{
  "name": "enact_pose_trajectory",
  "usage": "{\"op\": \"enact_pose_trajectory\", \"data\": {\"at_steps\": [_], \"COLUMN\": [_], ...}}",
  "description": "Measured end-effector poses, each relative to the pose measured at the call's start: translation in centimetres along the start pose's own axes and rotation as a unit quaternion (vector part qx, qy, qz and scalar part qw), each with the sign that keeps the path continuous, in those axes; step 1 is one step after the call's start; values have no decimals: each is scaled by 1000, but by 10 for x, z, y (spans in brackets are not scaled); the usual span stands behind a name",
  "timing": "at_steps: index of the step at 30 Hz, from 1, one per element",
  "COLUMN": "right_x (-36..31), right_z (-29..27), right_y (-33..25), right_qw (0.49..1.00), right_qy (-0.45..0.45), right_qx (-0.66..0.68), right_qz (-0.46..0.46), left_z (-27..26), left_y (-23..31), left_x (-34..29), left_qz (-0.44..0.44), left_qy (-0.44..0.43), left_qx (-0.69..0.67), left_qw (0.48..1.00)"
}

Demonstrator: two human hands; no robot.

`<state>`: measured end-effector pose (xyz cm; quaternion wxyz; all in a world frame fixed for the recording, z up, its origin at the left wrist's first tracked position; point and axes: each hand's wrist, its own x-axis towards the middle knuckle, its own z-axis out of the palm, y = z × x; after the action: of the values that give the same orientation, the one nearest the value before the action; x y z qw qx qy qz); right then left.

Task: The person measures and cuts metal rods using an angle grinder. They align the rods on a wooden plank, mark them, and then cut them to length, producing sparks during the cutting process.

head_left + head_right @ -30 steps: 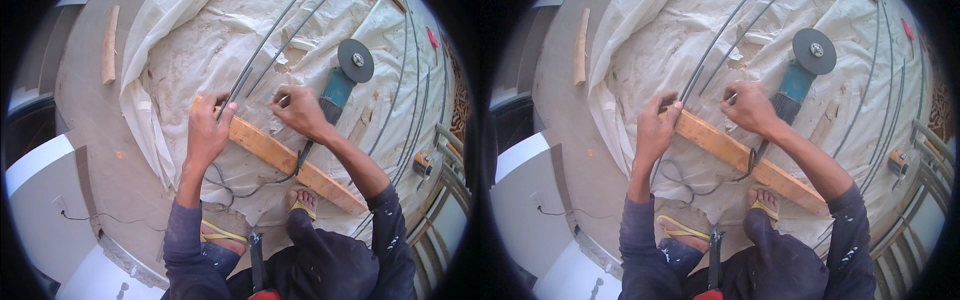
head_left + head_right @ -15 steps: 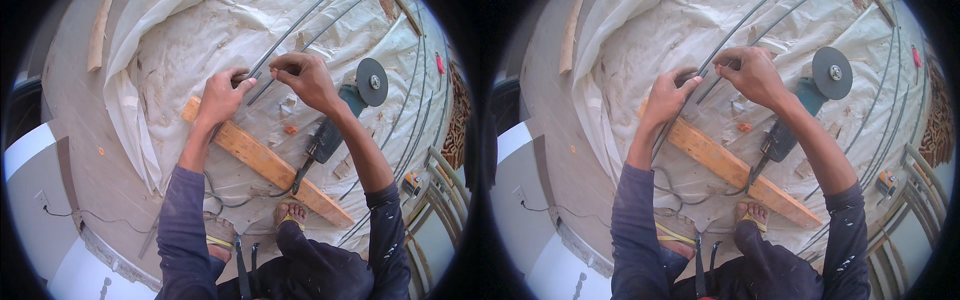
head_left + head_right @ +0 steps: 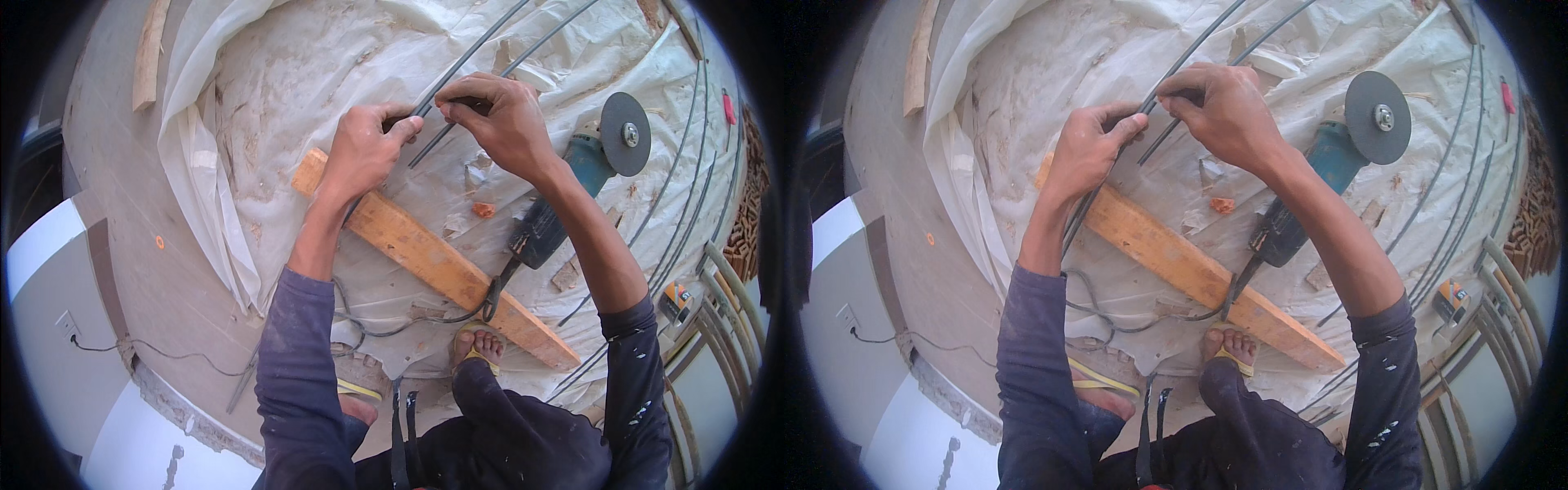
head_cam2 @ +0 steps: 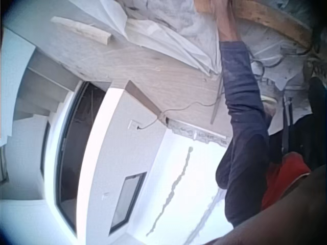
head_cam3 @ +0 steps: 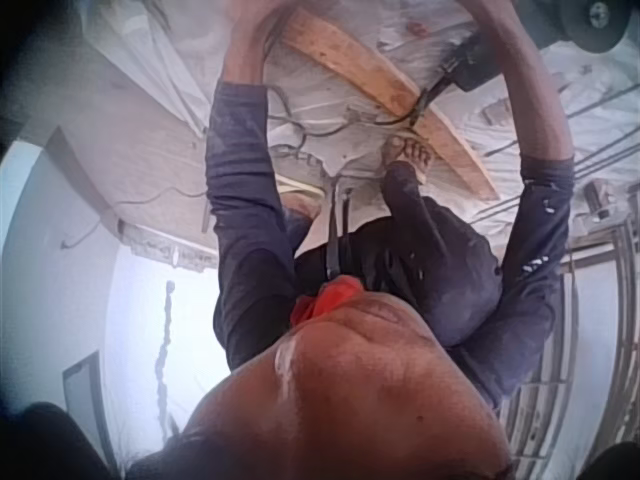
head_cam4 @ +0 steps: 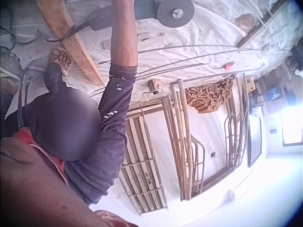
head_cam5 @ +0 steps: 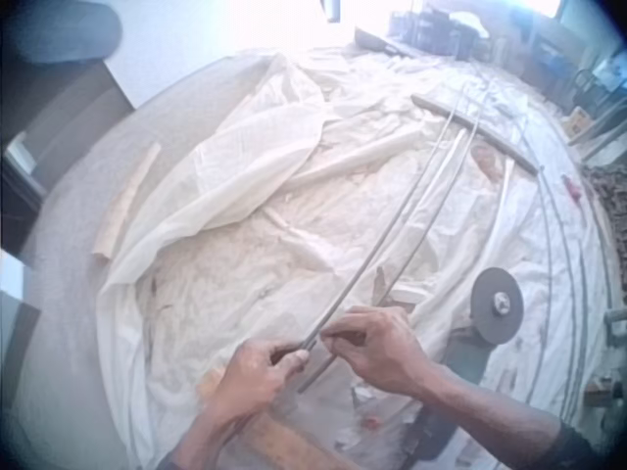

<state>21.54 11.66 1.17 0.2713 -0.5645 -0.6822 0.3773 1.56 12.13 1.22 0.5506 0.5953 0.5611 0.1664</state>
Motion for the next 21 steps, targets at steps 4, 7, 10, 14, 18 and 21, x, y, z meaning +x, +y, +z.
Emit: {"op": "enact_pose_trajectory", "data": {"at_steps": [4, 7, 10, 14, 18, 21], "right_x": [2, 5, 6, 9, 10, 10], "right_z": [5, 6, 6, 6, 9, 9], "right_y": [2, 4, 4, 2, 4, 7], "right_qw": [999, 999, 999, 995, 989, 987], "right_qy": [29, 25, 19, 26, 44, 56], "right_qx": [37, 20, 0, -20, -36, -29], "right_qz": [-12, -32, -49, -90, -137, -145], "left_z": [1, 1, 1, 1, -2, -3], "left_y": [0, -1, 1, 1, 1, 0], "left_x": [-1, -1, -1, -1, -1, -5], "left_qz": [-6, -6, -5, -6, -14, -6], "left_qy": [10, 13, 12, 14, -4, 22], "left_qx": [-17, -22, -14, -13, -12, -17], "left_qw": [1000, 1000, 1000, 1000, 1000, 1000]}}
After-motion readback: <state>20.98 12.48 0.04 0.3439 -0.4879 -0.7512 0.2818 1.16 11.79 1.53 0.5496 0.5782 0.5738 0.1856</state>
